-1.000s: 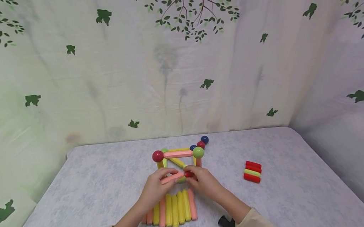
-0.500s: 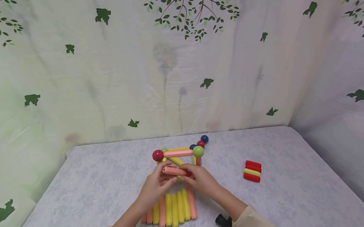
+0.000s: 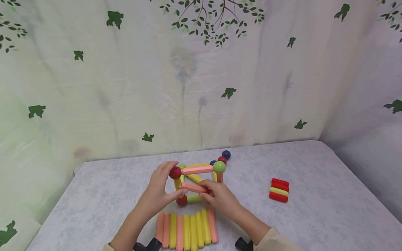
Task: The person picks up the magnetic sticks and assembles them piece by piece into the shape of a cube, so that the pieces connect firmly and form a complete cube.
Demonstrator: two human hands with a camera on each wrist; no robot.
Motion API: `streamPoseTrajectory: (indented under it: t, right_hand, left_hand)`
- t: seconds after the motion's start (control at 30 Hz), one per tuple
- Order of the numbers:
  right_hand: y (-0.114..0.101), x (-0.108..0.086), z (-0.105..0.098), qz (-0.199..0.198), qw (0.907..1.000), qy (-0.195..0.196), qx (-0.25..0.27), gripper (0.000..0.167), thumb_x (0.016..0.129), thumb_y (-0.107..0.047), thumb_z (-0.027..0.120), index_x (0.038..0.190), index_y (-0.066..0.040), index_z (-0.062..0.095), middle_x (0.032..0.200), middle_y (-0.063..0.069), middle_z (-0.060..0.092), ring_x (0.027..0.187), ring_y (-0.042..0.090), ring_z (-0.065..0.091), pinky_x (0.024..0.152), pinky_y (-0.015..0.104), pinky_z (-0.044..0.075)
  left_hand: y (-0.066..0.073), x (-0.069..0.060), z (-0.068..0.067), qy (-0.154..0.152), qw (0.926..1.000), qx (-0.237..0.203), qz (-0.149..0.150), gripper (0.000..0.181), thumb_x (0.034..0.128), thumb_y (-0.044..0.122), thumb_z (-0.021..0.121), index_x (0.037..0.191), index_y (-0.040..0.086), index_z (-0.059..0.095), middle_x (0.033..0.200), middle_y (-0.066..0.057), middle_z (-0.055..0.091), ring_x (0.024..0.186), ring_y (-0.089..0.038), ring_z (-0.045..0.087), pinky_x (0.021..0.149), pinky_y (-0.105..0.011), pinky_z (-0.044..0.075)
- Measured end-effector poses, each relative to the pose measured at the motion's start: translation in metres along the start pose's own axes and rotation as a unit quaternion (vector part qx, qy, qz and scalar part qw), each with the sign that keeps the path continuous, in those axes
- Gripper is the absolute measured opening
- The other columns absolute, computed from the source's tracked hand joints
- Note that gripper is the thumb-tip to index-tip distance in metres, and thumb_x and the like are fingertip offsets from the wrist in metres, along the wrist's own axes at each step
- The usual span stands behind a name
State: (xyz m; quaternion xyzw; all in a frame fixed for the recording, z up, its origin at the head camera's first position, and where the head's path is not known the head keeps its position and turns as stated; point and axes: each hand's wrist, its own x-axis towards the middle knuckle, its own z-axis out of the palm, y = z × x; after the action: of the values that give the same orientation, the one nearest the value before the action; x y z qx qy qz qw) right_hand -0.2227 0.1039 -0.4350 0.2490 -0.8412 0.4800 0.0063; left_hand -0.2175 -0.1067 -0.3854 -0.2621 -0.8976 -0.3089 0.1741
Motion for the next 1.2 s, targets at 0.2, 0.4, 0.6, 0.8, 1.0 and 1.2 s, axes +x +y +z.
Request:
streamPoseTrajectory:
  t: [0.2, 0.4, 0.6, 0.8, 1.0, 1.2]
  right_hand:
    - [-0.002, 0.002, 0.006, 0.007, 0.9992, 0.037, -0.013, 0.023, 0.085, -0.008, 0.061, 0.108, -0.007, 0.058, 0.076, 0.001, 0.055, 0.055, 0.010, 0.052, 0.050, 0.023, 0.045]
    - [-0.002, 0.005, 0.009, 0.018, 0.9974, 0.060, -0.034, 0.024, 0.085, -0.008, 0.061, 0.108, -0.005, 0.058, 0.076, 0.002, 0.056, 0.054, 0.010, 0.052, 0.049, 0.022, 0.045]
    - [-0.007, -0.001, 0.002, -0.064, 0.9878, 0.112, -0.088, 0.027, 0.081, -0.008, 0.066, 0.106, -0.004, 0.058, 0.086, 0.001, 0.059, 0.059, 0.005, 0.053, 0.053, 0.019, 0.046]
    - [-0.009, -0.011, -0.022, -0.159, 0.9361, 0.254, -0.183, 0.048, 0.073, -0.005, 0.073, 0.114, -0.006, 0.048, 0.103, 0.009, 0.048, 0.090, 0.019, 0.047, 0.071, 0.034, 0.048]
    - [0.002, -0.002, -0.031, -0.032, 0.9769, 0.184, -0.104, 0.066, 0.081, -0.006, 0.066, 0.134, -0.020, 0.029, 0.108, 0.006, 0.051, 0.094, 0.018, 0.054, 0.076, 0.034, 0.050]
    - [0.003, 0.001, -0.022, -0.049, 0.9819, 0.174, -0.056, 0.064, 0.079, 0.004, 0.064, 0.130, -0.020, 0.034, 0.094, 0.003, 0.055, 0.087, 0.018, 0.058, 0.069, 0.027, 0.051]
  left_hand:
    - [-0.007, 0.008, 0.007, -0.055, 0.9946, -0.080, -0.035, 0.056, 0.0795, 0.024, 0.069, 0.126, 0.009, 0.041, 0.118, -0.008, 0.045, 0.094, -0.016, 0.047, 0.073, -0.033, 0.048]
    - [-0.008, 0.011, 0.010, -0.037, 0.9951, -0.089, -0.021, 0.045, 0.0798, 0.014, 0.068, 0.116, 0.005, 0.044, 0.103, -0.004, 0.049, 0.080, -0.014, 0.046, 0.060, -0.024, 0.044]
    - [-0.008, 0.012, 0.011, -0.039, 0.9920, -0.113, -0.041, 0.042, 0.0800, 0.011, 0.068, 0.115, 0.009, 0.045, 0.100, -0.001, 0.050, 0.077, -0.013, 0.047, 0.060, -0.024, 0.045]
    - [-0.008, 0.012, 0.014, -0.030, 0.9898, -0.131, -0.047, 0.043, 0.0796, 0.009, 0.068, 0.116, 0.008, 0.045, 0.101, -0.003, 0.050, 0.079, -0.014, 0.048, 0.063, -0.028, 0.048]
    - [-0.009, 0.009, 0.019, -0.021, 0.9812, -0.179, -0.068, 0.046, 0.0813, 0.005, 0.065, 0.121, 0.005, 0.041, 0.104, -0.008, 0.045, 0.076, -0.017, 0.054, 0.056, -0.021, 0.050]
    - [-0.024, 0.013, 0.020, 0.027, 0.9858, -0.156, -0.055, 0.055, 0.0812, 0.004, 0.065, 0.130, 0.010, 0.039, 0.115, -0.013, 0.042, 0.093, -0.022, 0.052, 0.060, -0.022, 0.051]
